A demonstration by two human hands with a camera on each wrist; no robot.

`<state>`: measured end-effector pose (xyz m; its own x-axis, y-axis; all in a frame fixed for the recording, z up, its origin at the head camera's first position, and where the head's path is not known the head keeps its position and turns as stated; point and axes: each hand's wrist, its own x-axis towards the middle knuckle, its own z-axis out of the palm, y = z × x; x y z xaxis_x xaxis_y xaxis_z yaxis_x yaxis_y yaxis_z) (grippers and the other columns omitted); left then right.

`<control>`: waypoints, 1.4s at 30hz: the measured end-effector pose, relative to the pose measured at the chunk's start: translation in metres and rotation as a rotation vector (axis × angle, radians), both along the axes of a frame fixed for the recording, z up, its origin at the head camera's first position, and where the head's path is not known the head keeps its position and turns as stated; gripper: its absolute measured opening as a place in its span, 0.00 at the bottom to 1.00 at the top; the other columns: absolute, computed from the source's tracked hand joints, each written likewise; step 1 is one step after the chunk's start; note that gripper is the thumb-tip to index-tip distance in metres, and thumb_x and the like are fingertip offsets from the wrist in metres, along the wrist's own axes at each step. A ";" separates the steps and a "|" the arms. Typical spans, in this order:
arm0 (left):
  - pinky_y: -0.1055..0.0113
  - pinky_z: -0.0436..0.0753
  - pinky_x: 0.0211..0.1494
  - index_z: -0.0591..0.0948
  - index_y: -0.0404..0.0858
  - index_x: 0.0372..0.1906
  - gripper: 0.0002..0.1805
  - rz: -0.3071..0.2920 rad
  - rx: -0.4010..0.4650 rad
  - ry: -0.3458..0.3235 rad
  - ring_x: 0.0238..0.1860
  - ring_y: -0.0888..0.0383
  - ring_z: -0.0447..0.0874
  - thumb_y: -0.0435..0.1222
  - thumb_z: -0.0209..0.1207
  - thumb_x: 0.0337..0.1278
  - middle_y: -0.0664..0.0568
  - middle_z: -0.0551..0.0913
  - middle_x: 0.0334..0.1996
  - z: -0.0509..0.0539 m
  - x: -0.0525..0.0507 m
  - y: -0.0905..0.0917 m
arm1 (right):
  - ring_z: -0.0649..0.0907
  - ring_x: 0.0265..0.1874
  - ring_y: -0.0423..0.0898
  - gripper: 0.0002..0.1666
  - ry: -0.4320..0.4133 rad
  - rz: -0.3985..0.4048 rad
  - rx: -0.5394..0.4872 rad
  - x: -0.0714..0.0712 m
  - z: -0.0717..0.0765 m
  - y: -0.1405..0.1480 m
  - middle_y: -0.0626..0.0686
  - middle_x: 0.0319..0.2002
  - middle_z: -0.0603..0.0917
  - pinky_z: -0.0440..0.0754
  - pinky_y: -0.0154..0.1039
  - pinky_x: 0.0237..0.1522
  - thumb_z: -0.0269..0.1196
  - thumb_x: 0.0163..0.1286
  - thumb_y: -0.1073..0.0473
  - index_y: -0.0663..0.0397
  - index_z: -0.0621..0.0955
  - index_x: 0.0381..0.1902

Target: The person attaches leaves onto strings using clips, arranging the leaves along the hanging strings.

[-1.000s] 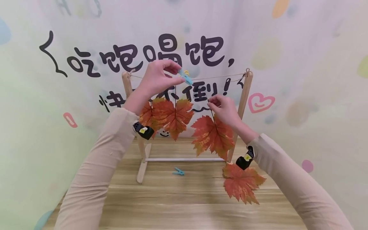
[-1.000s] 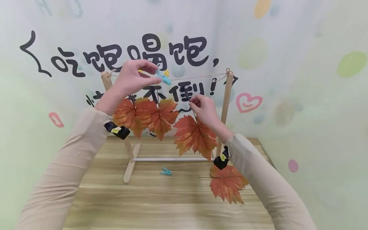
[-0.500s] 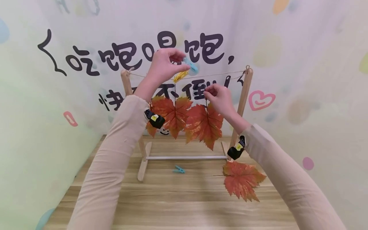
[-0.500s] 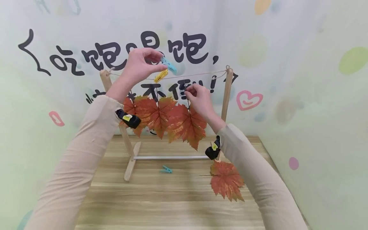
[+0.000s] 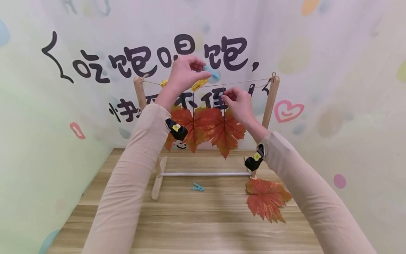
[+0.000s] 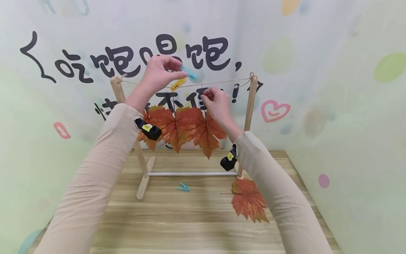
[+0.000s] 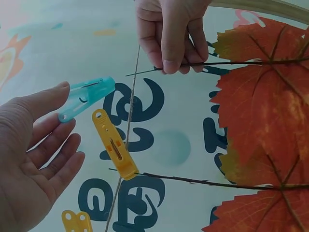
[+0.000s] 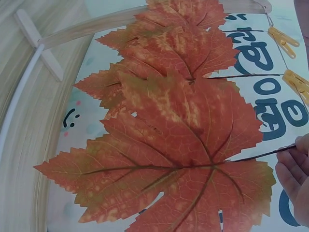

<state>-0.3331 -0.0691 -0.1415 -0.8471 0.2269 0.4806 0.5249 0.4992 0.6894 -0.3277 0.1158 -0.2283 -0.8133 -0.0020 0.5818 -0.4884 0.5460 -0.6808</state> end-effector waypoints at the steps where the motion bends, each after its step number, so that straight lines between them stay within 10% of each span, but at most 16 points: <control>1: 0.76 0.75 0.43 0.80 0.36 0.44 0.19 0.004 -0.004 -0.005 0.38 0.61 0.76 0.41 0.65 0.47 0.50 0.81 0.37 0.000 -0.001 0.001 | 0.78 0.27 0.45 0.09 0.000 0.001 -0.009 0.000 0.001 0.000 0.57 0.32 0.82 0.75 0.28 0.31 0.60 0.62 0.62 0.64 0.80 0.37; 42: 0.74 0.67 0.37 0.83 0.33 0.39 0.12 0.028 -0.072 0.212 0.34 0.57 0.69 0.37 0.63 0.51 0.47 0.83 0.33 -0.024 -0.016 0.015 | 0.78 0.27 0.44 0.09 -0.004 0.001 -0.011 -0.004 -0.002 -0.002 0.59 0.33 0.82 0.76 0.29 0.32 0.60 0.62 0.63 0.65 0.79 0.37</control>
<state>-0.3489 -0.0537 -0.1652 -0.7353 0.2452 0.6318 0.6396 0.5592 0.5274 -0.3321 0.1143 -0.2303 -0.8156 0.0034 0.5786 -0.4863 0.5377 -0.6888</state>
